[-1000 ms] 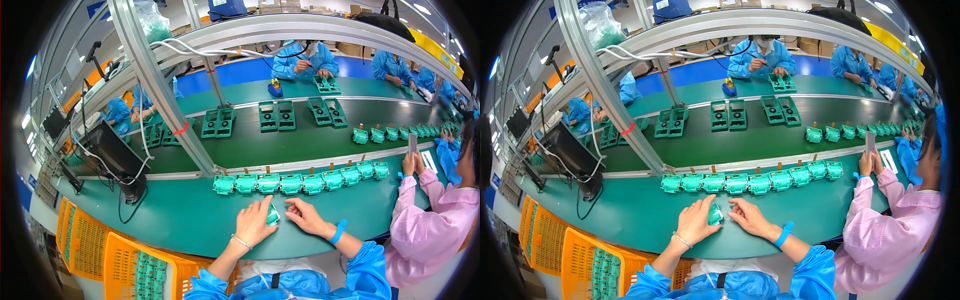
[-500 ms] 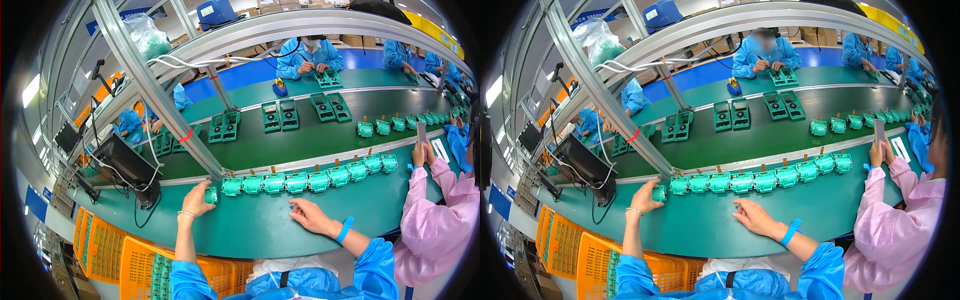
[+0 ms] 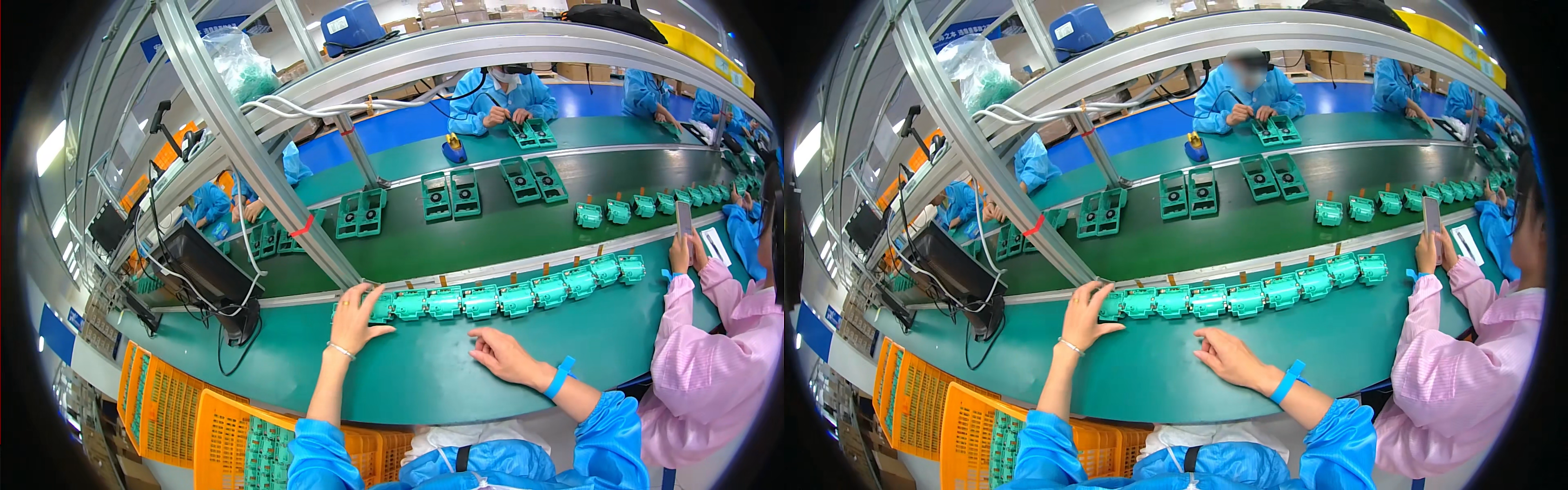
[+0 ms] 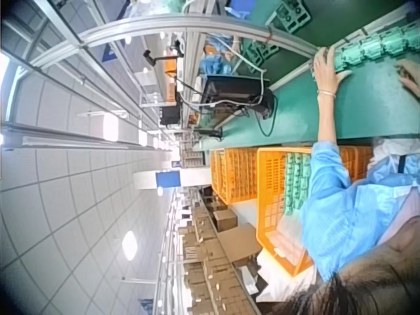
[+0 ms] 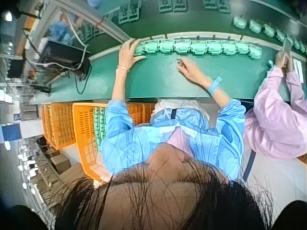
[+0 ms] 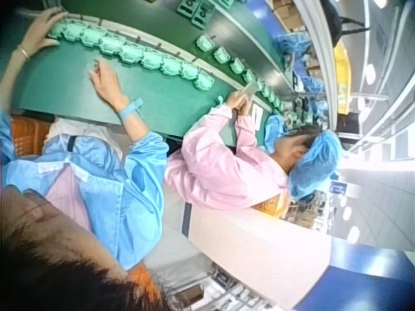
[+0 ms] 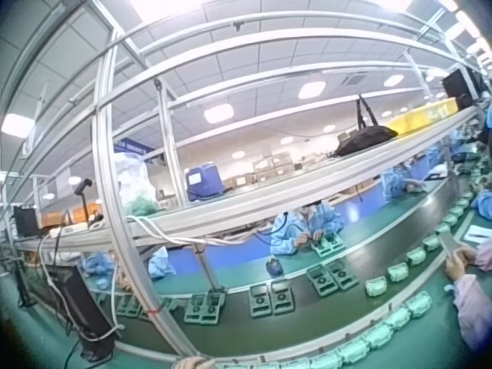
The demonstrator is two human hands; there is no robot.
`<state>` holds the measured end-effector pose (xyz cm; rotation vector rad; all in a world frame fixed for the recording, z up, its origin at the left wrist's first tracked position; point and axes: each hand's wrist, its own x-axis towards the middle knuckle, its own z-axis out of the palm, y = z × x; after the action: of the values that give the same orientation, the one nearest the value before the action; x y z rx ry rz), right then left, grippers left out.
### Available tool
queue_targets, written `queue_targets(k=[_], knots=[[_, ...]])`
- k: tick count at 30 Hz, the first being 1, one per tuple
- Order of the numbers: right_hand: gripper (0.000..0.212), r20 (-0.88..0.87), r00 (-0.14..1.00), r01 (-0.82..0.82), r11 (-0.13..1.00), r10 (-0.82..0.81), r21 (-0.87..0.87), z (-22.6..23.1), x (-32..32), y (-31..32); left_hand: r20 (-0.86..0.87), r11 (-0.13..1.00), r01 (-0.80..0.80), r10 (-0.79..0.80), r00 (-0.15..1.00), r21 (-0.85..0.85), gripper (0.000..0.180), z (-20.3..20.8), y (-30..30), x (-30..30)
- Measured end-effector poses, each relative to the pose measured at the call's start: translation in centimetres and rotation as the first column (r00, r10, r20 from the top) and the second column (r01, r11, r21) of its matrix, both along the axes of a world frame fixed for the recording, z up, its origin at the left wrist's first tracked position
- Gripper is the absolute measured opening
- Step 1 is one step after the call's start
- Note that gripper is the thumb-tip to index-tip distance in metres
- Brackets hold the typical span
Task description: The person takes green electronic components from an assembly line and packs them into a plastic crate by hand.
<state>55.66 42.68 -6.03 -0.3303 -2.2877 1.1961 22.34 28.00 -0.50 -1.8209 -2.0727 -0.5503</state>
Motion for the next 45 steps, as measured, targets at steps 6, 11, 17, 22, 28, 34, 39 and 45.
queue_targets(k=[6,11,17,22,28,34,39,45], knots=[[0.036,0.015,1.000,-0.003,1.000,0.004,-0.030,0.3,0.1,-0.1,-0.154,0.985,0.146,-0.159,0.975,-0.091,0.095,-1.6,3.6,0.6],[0.036,0.022,1.000,-0.001,1.000,0.001,-0.011,0.2,0.2,0.1,-0.216,0.988,0.155,-0.146,0.965,0.024,0.094,-2.5,4.1,1.0],[0.036,0.035,0.999,-0.008,1.000,0.009,-0.026,0.1,0.3,0.2,-0.154,0.995,0.099,-0.102,0.983,-0.028,0.091,-3.1,4.3,1.1],[0.035,0.038,0.999,-0.001,1.000,0.002,-0.010,0.2,0.2,-0.1,-0.212,0.993,0.118,-0.116,0.970,-0.001,0.084,-3.3,4.7,0.5],[0.034,0.028,1.000,-0.008,1.000,0.008,-0.017,0.3,0.4,0.0,-0.226,0.978,0.199,-0.182,0.957,0.057,0.082,-2.8,4.6,0.4],[0.033,0.021,1.000,-0.016,0.999,0.017,-0.045,-0.2,0.2,0.0,-0.067,0.969,0.178,-0.169,0.983,0.169,0.080,1.6,2.8,1.6],[0.035,-0.009,1.000,-0.006,0.998,0.006,0.063,-0.1,0.3,0.1,-0.234,0.959,0.213,-0.167,0.958,0.187,0.080,9.1,-2.8,3.2],[0.036,0.024,1.000,0.007,0.999,-0.008,0.053,0.5,1.3,0.1,-0.286,0.962,-0.181,0.235,0.929,0.204,0.077,13.5,-18.2,1.7]])
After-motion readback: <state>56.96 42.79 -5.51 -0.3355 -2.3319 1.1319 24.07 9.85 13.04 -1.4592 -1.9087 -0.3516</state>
